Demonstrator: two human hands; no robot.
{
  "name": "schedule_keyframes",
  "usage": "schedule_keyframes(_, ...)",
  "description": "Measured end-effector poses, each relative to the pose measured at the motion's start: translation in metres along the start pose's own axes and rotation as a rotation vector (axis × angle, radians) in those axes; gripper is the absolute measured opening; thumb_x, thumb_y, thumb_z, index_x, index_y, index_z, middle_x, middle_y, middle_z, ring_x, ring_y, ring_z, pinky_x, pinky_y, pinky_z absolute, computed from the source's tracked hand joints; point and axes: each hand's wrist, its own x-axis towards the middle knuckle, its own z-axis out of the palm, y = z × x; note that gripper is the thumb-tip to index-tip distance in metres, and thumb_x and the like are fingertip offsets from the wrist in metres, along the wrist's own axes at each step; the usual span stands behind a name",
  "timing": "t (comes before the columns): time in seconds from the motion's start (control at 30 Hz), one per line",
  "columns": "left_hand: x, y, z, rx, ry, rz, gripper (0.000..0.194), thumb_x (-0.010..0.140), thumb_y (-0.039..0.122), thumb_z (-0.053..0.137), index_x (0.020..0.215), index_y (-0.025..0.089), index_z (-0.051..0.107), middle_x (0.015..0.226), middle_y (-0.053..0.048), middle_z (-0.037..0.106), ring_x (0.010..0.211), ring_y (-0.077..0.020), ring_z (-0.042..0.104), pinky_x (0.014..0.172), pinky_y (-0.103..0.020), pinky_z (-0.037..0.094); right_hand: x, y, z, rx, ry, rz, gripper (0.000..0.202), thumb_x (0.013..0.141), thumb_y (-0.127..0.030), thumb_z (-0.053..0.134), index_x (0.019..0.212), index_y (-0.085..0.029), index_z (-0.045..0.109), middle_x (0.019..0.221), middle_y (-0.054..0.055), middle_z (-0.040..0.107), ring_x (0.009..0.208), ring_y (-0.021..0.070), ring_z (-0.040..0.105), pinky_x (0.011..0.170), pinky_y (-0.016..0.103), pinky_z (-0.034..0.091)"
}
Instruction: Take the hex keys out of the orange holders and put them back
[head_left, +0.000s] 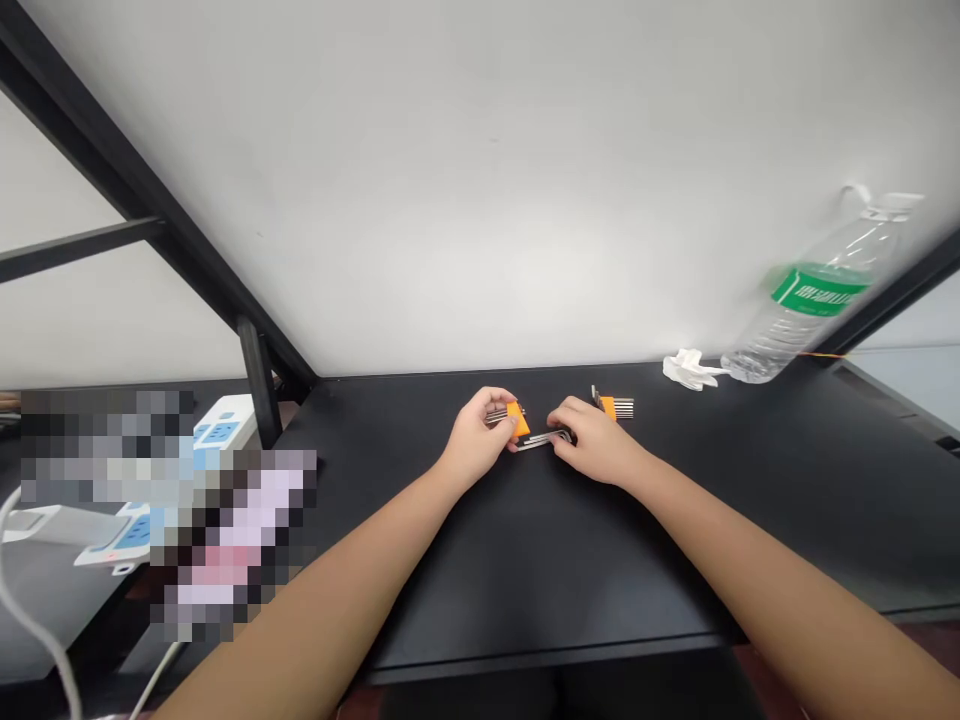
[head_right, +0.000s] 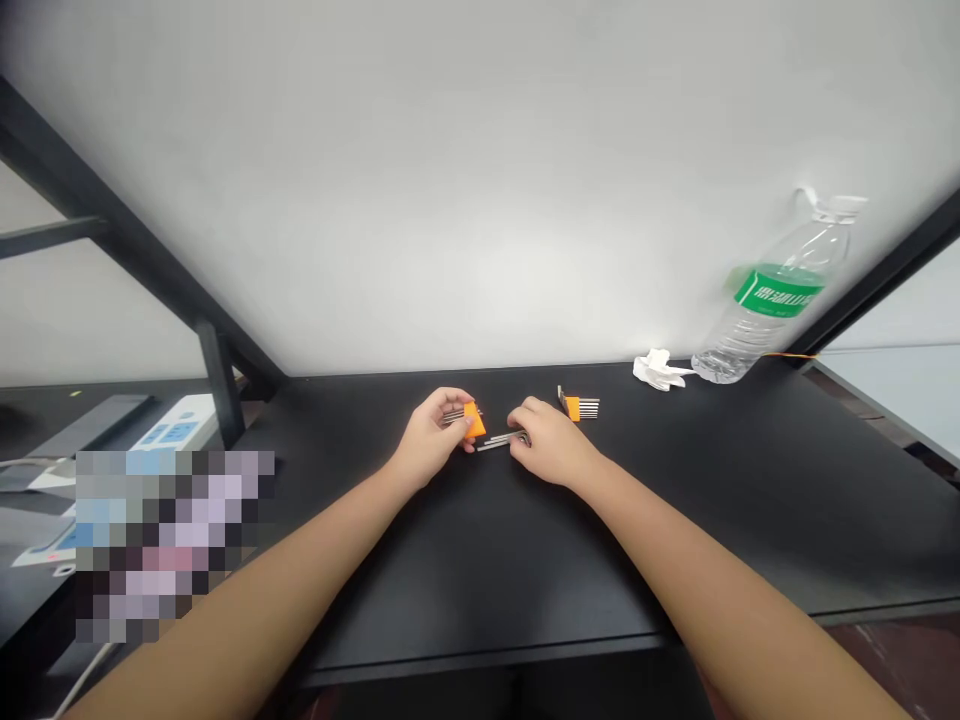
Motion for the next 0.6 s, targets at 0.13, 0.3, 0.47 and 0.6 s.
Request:
schedule_keyframes(0.13,-0.005,0.003,0.007,-0.061,-0.104,-0.018,0.031,0.08,0.026,0.073,0.104,0.016,0.057,0.091,-0.003,0.066,0.062,-0.011,0.065,0.054,-0.025,0.059,0.002,-0.013,0.002,0.352,0.09,0.051,0.009,0.094,-0.028,0.058,0.101,-0.022,0.06,0.095,0.002,0.065,0.081,0.0172,0.061,0.075,0.032,0.05)
schedule_keyframes(0.3,-0.009,0.003,0.011,-0.021,-0.145,-0.008,0.029,0.081,0.025,0.07,0.105,0.017,0.058,0.094,-0.004,0.065,0.07,-0.0127,0.066,0.057,-0.027,0.061,0.001,-0.014,0.01,0.554,0.073,0.096,0.007,0.09,-0.027,0.061,0.094,-0.022,0.057,0.087,0.0,0.063,0.075,0.0154,0.06,0.07,0.03,0.05)
schedule_keyframes(0.47,-0.003,-0.002,0.004,0.109,-0.024,0.008,0.027,0.075,0.016,0.065,0.101,0.018,0.058,0.091,-0.002,0.064,0.062,-0.0098,0.062,0.051,-0.023,0.058,0.006,0.007,0.005,0.495,0.111,0.224,0.014,0.087,-0.024,0.056,0.099,-0.022,0.063,0.085,0.001,0.064,0.072,0.0167,0.061,0.067,0.031,0.05)
schedule_keyframes(0.6,0.0,-0.002,-0.001,0.149,0.042,0.01,0.027,0.073,0.014,0.06,0.1,0.018,0.057,0.09,-0.001,0.064,0.059,-0.0084,0.06,0.047,-0.021,0.055,0.009,0.017,-0.001,0.102,0.063,0.176,0.017,0.089,-0.018,0.053,0.091,-0.02,0.07,0.087,0.004,0.065,0.076,0.0183,0.061,0.077,0.035,0.05)
